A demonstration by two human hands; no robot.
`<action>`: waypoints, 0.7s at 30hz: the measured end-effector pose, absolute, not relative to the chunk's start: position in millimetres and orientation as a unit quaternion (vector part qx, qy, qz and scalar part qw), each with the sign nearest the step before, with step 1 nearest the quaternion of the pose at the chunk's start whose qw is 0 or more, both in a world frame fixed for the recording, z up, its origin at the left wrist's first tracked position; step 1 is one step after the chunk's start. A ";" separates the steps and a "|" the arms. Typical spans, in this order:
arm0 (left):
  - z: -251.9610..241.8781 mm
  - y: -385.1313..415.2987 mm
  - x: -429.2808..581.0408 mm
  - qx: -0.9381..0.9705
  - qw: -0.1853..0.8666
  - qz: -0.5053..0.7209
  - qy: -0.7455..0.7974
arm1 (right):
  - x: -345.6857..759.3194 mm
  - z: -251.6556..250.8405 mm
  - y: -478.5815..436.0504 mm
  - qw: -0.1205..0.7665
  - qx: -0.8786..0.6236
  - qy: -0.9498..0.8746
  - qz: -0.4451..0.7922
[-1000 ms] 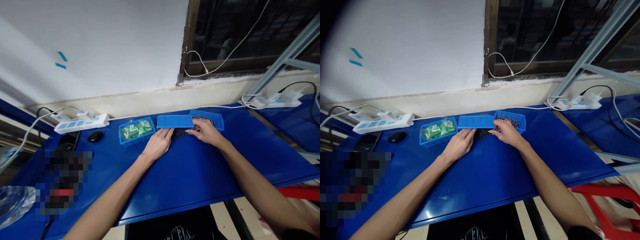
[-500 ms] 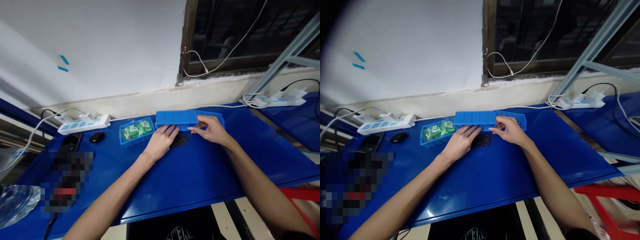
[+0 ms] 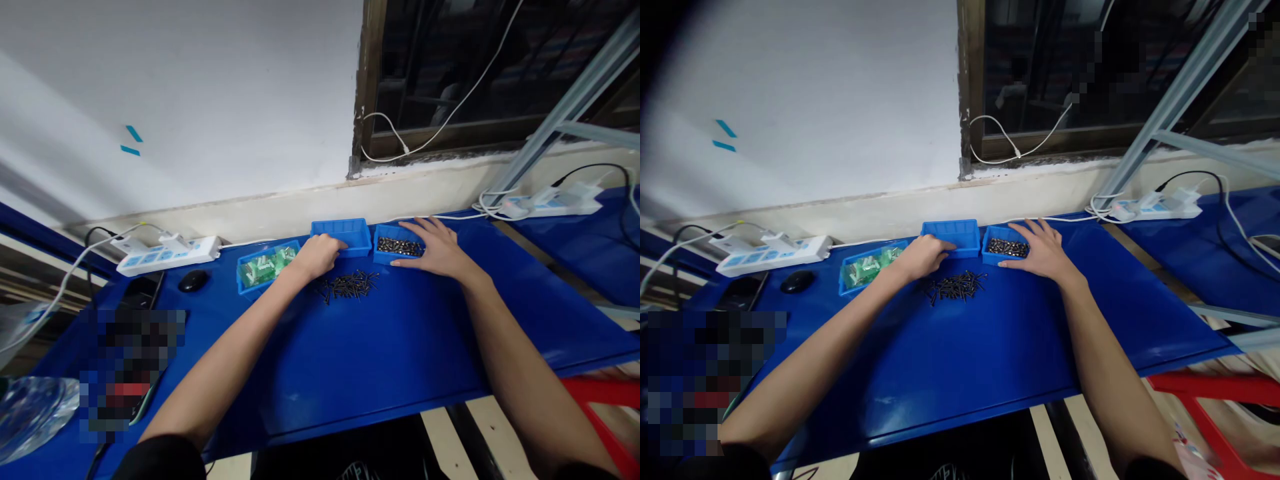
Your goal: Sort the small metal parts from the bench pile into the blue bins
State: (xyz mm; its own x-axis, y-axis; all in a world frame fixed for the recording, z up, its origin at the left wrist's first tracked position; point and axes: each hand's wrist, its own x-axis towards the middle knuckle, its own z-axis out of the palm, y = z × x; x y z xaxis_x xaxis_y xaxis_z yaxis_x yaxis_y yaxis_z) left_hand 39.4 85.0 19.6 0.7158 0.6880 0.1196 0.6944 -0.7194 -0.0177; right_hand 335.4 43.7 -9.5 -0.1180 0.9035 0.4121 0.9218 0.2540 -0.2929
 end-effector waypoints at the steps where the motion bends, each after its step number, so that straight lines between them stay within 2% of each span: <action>1: 20.8 85.3 38.9 -0.932 0.013 -0.053 -0.358 | 337.7 -11.7 45.2 0.264 -0.604 -0.752 -0.002; 8: 31.3 61.9 29.7 -0.958 -0.080 -0.056 -0.271 | 343.4 -9.4 47.1 0.297 -0.588 -0.751 0.048; 17: 24.5 80.6 31.3 -0.949 -0.044 -0.048 -0.309 | 348.7 10.3 37.0 0.383 -0.575 -0.699 0.184; 21: 18.9 92.0 27.7 -0.940 -0.069 -0.097 -0.321 | 335.7 20.4 31.4 0.440 -0.513 -0.698 0.238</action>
